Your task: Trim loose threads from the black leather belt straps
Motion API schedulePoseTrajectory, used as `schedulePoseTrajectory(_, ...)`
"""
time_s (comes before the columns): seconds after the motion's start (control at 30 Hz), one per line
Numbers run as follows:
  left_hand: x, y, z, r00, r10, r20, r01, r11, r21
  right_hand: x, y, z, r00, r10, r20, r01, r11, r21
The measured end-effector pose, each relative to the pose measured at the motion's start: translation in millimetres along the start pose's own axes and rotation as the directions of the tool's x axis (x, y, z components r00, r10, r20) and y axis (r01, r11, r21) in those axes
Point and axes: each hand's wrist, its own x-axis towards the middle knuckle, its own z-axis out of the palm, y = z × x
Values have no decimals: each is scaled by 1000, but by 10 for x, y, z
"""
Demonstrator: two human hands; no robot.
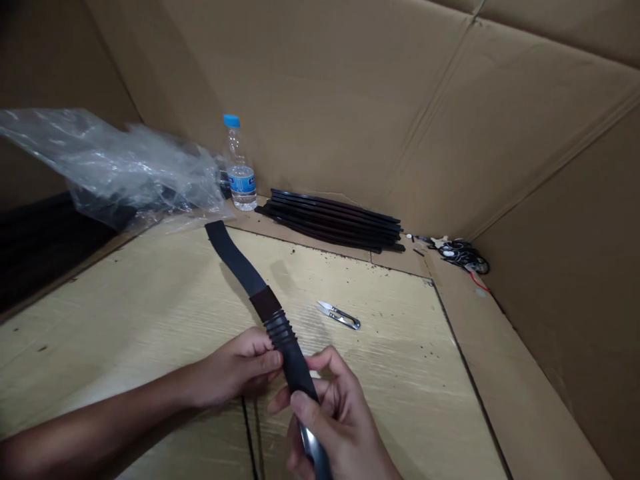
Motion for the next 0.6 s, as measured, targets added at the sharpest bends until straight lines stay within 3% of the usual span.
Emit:
schedulePoseTrajectory(0.13,14,10,-7,994,31,-109,-22,997,79,17,53,-36,987,-92,-131,106,989,99)
schedulePoseTrajectory(0.23,24,11,-16,987,45,-152,-35,997,71,9,75,-59,979,-130,-158,141,988,61)
schedulePoseTrajectory(0.3,20,9,-18,993,60,-98,-55,997,47,-1,80,-63,981,-157,-111,160,987,19)
schedulePoseTrajectory(0.4,1,12,-10,989,148,27,-148,989,7,3,88,-62,995,-95,-16,95,995,8)
schedulePoseTrajectory(0.6,-39,0,14,986,140,87,-142,990,17,56,59,-75,997,69,21,-67,996,-52)
